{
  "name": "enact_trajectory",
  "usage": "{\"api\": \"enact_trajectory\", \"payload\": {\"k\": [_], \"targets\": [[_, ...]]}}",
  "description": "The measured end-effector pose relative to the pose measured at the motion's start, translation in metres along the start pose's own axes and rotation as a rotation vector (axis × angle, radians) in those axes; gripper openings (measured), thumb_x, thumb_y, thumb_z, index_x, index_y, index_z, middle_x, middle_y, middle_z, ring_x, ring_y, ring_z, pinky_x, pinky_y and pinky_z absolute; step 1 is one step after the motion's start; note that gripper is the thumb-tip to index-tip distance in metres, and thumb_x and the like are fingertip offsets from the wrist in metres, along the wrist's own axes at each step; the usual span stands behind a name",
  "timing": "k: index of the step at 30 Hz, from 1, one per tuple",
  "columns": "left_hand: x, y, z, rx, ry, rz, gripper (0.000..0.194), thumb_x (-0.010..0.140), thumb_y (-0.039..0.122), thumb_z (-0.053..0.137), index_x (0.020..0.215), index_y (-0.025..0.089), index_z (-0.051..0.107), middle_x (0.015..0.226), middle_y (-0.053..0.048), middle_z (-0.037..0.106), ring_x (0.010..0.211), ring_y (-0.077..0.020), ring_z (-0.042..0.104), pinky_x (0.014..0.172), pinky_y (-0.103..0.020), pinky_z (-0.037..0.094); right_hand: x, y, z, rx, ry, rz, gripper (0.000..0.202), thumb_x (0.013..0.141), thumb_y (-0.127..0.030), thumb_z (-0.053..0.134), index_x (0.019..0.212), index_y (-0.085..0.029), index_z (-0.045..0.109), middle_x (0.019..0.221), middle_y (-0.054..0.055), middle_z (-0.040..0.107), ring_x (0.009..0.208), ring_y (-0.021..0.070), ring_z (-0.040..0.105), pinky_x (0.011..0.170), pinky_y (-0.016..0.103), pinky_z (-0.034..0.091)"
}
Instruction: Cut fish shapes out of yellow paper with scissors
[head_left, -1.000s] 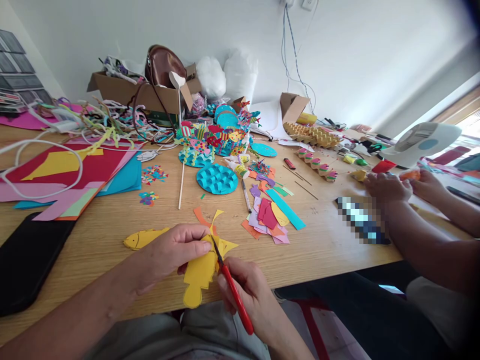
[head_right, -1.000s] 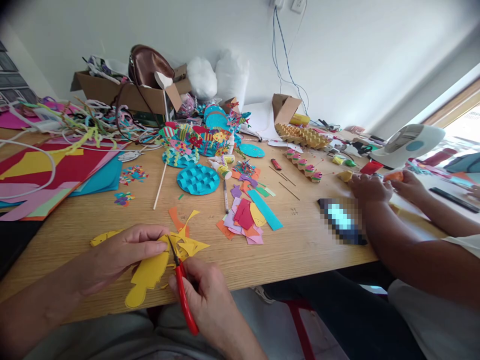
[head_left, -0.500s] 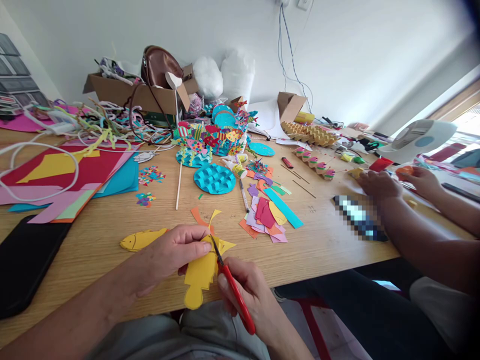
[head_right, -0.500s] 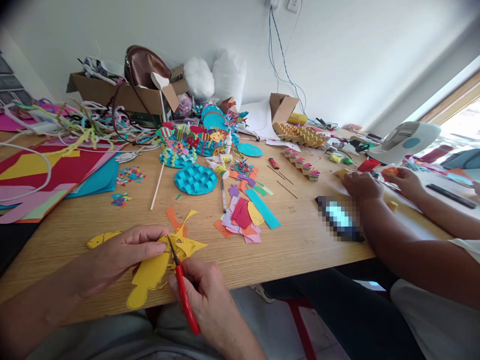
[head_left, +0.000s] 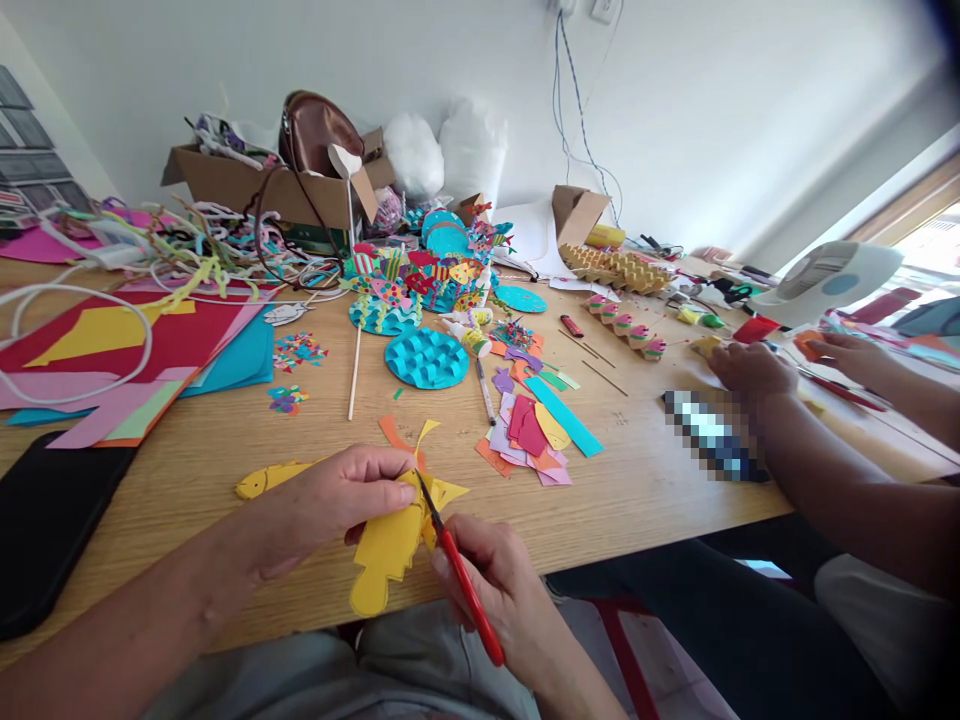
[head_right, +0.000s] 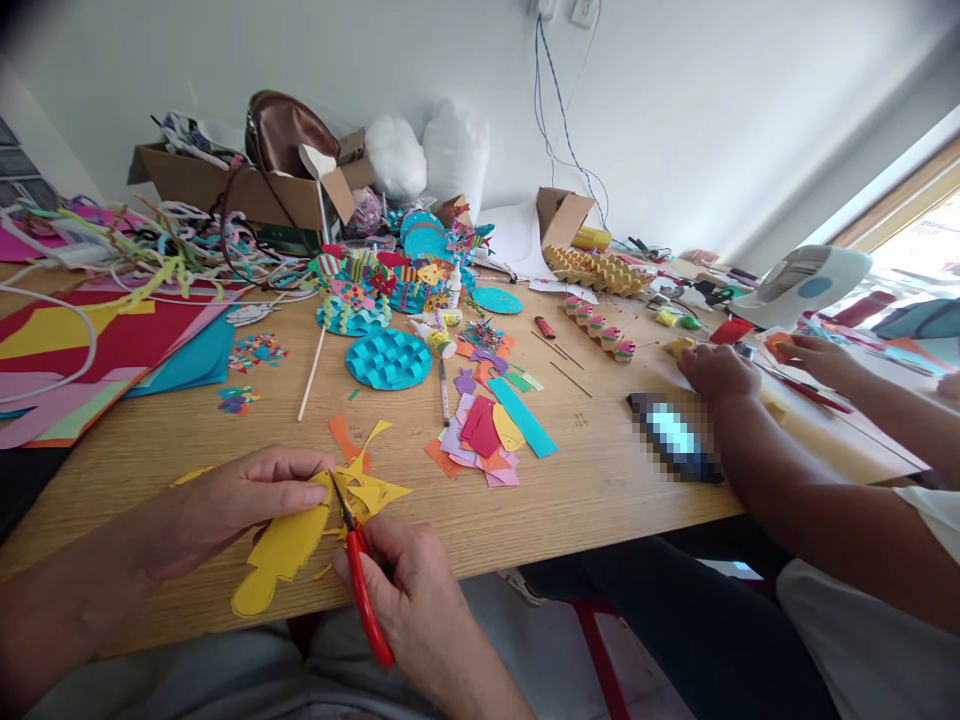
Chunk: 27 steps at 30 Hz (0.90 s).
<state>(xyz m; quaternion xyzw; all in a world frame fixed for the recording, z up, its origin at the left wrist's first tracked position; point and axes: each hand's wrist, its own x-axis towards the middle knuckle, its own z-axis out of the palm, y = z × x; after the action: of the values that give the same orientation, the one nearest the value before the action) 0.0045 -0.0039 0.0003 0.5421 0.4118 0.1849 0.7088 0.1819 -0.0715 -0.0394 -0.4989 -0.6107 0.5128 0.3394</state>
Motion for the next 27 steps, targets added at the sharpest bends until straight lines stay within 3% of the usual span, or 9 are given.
{"api": "enact_trajectory", "payload": {"k": [6,10,17,21,24,27], "targets": [[0.007,-0.002,-0.007,0.037,-0.072,0.0,0.021,0.072,0.039,0.062,0.072,0.018,0.061,0.059,0.003,0.053,0.052,-0.0114,0.045,0.048,-0.021,0.035,0.004,0.002,-0.001,0.0,0.008,0.045,0.036,0.086,-0.033,0.051,0.056,-0.02,0.036,0.053,-0.005,0.036,0.05,0.0096,0.032,0.046,0.023,0.022],[0.012,-0.005,-0.011,0.05,-0.039,0.025,0.019,0.074,0.037,0.061,0.069,0.019,0.058,0.059,0.005,0.049,0.052,-0.01,0.04,0.048,-0.02,0.031,0.01,-0.001,-0.009,0.049,-0.029,0.109,0.04,0.088,-0.038,0.05,0.055,-0.02,0.037,0.051,-0.005,0.037,0.048,0.0092,0.033,0.045,0.023,0.023],[0.017,-0.005,-0.014,0.116,0.108,0.162,0.01,0.068,0.028,0.066,0.074,0.02,0.067,0.073,-0.001,0.067,0.071,-0.0192,0.06,0.062,-0.025,0.047,0.02,-0.006,-0.03,0.165,-0.264,0.124,0.05,0.087,-0.06,0.046,0.059,-0.019,0.045,0.05,-0.004,0.046,0.046,0.0096,0.04,0.046,0.022,0.029],[0.017,-0.005,-0.015,0.143,0.101,0.161,0.011,0.069,0.026,0.064,0.078,0.02,0.068,0.076,-0.002,0.068,0.069,-0.0185,0.061,0.059,-0.024,0.047,0.026,-0.011,-0.034,0.255,-0.107,0.086,0.044,0.078,-0.058,0.059,0.063,-0.02,0.045,0.051,-0.005,0.044,0.045,0.0092,0.037,0.044,0.022,0.027],[0.015,-0.006,-0.015,0.189,0.141,0.168,0.006,0.068,0.024,0.065,0.072,0.02,0.066,0.068,0.0,0.065,0.061,-0.0164,0.059,0.052,-0.022,0.043,0.031,-0.019,-0.034,0.154,0.077,-0.043,0.032,0.07,-0.042,0.072,0.069,-0.019,0.05,0.06,-0.005,0.045,0.053,0.0104,0.039,0.049,0.022,0.031],[0.013,-0.006,-0.014,0.284,0.156,0.193,0.007,0.071,0.024,0.062,0.074,0.02,0.067,0.067,0.002,0.064,0.061,-0.0159,0.058,0.052,-0.022,0.042,0.037,-0.028,-0.031,-0.01,0.156,-0.136,0.02,0.071,-0.029,0.07,0.079,-0.019,0.055,0.072,-0.002,0.055,0.063,0.0134,0.047,0.057,0.024,0.036]]}}
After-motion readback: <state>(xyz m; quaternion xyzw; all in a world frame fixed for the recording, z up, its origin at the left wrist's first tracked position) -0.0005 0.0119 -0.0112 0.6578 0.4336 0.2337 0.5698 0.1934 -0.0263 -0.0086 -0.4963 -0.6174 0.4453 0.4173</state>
